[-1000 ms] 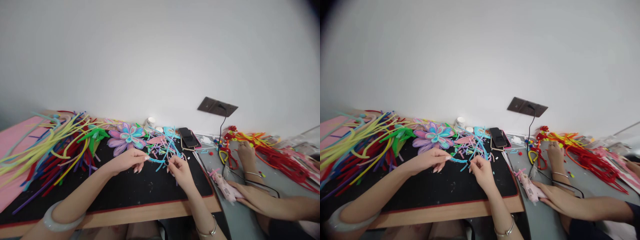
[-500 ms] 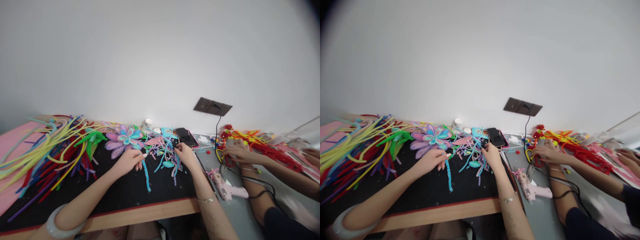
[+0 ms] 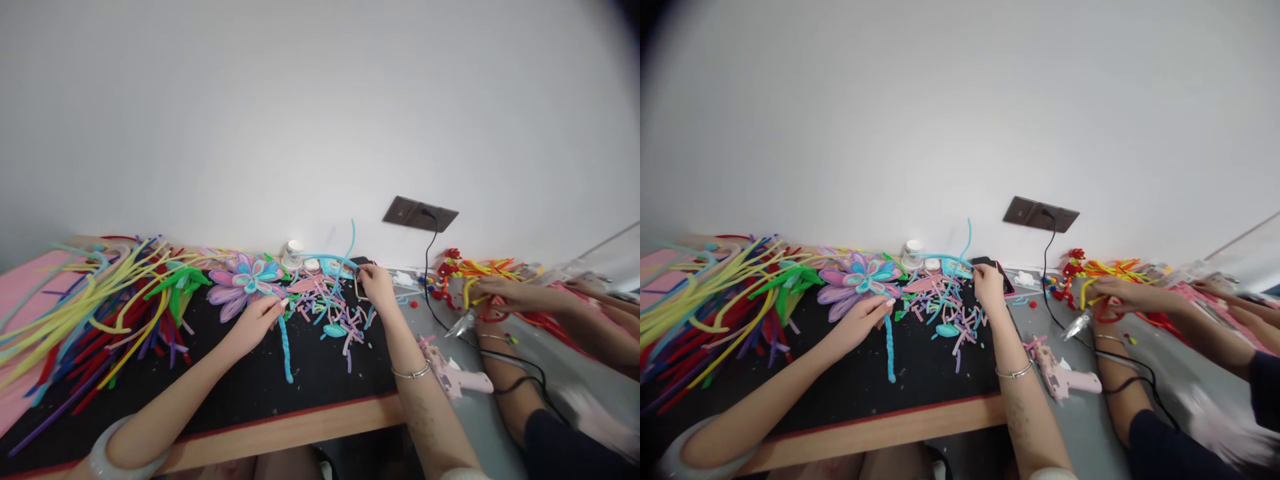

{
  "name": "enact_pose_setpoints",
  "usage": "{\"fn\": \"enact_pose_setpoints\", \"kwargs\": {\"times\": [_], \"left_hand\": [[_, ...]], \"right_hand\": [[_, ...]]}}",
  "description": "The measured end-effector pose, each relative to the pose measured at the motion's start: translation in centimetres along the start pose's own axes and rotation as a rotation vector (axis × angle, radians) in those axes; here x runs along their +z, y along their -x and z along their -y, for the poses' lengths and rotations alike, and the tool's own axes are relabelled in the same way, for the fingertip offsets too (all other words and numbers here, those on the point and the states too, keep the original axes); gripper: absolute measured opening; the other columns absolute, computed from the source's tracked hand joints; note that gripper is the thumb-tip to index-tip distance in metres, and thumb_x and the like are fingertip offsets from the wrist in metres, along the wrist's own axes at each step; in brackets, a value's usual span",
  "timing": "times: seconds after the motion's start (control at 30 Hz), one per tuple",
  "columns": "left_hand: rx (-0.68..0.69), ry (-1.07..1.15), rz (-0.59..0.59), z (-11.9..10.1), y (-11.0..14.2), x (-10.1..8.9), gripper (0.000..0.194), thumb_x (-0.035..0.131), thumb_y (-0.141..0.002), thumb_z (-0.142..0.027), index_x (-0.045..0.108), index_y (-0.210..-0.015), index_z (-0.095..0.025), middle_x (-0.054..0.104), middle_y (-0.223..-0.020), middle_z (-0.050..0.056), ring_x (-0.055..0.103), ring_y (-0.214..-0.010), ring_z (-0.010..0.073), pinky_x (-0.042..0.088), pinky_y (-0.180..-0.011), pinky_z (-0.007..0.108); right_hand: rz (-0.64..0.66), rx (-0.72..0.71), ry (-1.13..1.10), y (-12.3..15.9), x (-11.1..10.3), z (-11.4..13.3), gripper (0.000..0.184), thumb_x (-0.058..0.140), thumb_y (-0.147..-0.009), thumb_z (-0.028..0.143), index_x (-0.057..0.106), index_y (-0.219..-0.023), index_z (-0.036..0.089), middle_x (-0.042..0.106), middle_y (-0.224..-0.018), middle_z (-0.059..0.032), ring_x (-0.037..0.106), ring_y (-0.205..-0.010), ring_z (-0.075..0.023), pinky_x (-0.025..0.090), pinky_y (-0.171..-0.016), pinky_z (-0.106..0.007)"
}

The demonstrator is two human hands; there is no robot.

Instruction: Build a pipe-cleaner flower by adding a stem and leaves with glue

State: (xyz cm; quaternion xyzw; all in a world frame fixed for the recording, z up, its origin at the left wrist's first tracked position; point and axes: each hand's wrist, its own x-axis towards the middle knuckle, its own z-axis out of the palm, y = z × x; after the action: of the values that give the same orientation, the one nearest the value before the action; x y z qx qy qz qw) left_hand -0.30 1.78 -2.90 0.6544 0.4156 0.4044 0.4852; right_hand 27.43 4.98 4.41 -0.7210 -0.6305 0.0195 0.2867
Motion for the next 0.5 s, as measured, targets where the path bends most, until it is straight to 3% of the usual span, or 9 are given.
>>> {"fn": "enact_pose_setpoints", "kwargs": {"times": [0.13, 0.27, 0.43, 0.5], "left_hand": [[-0.113, 0.293, 0.064, -0.2, -0.2, 0.1, 0.039, 0.049, -0.083, -0.056, 0.049, -0.073, -0.019, 0.061, -0.072, 0.001, 0.059, -0.068, 0.017, 0.05, -0.064, 0.03], [-0.16, 0.439, 0.094, -0.5, 0.2, 0.2, 0.037, 0.052, -0.082, -0.055, 0.044, -0.074, -0.02, 0.056, -0.059, -0.004, 0.058, -0.058, 0.0144, 0.051, -0.067, 0.033], [-0.23, 0.391, 0.085, -0.1, 0.0, 0.6, 0.038, 0.055, -0.08, -0.057, 0.05, -0.079, -0.019, 0.057, -0.055, -0.004, 0.058, -0.052, 0.0145, 0.05, -0.059, 0.03], [-0.193, 0.317, 0.087, 0.0, -0.1, 0.8, 0.038, 0.055, -0.079, -0.056, 0.051, -0.077, -0.019, 0.06, -0.058, -0.002, 0.06, -0.054, 0.0156, 0.05, -0.06, 0.03]], "right_hand": [[-0.16, -0.02, -0.003, -1.1, -2.8, 1.2, 0.037, 0.039, -0.085, 0.026, 0.072, -0.074, 0.013, 0.07, -0.067, -0.0093, 0.061, -0.064, -0.0202, 0.039, -0.063, -0.027], [-0.399, -0.084, -0.129, -1.7, -4.7, 2.0, 0.036, 0.042, -0.084, 0.025, 0.074, -0.093, 0.011, 0.073, -0.075, -0.0099, 0.062, -0.063, -0.0195, 0.043, -0.067, -0.029], [-0.64, -0.176, -0.32, -1.6, -5.5, 2.4, 0.032, 0.046, -0.085, 0.026, 0.073, -0.099, 0.014, 0.073, -0.085, -0.0096, 0.063, -0.066, -0.0182, 0.048, -0.065, -0.03], [-0.753, -0.181, -0.351, -1.7, -5.7, 2.5, 0.031, 0.047, -0.086, 0.026, 0.072, -0.101, 0.015, 0.072, -0.09, -0.0095, 0.062, -0.066, -0.0172, 0.048, -0.063, -0.03]]}}
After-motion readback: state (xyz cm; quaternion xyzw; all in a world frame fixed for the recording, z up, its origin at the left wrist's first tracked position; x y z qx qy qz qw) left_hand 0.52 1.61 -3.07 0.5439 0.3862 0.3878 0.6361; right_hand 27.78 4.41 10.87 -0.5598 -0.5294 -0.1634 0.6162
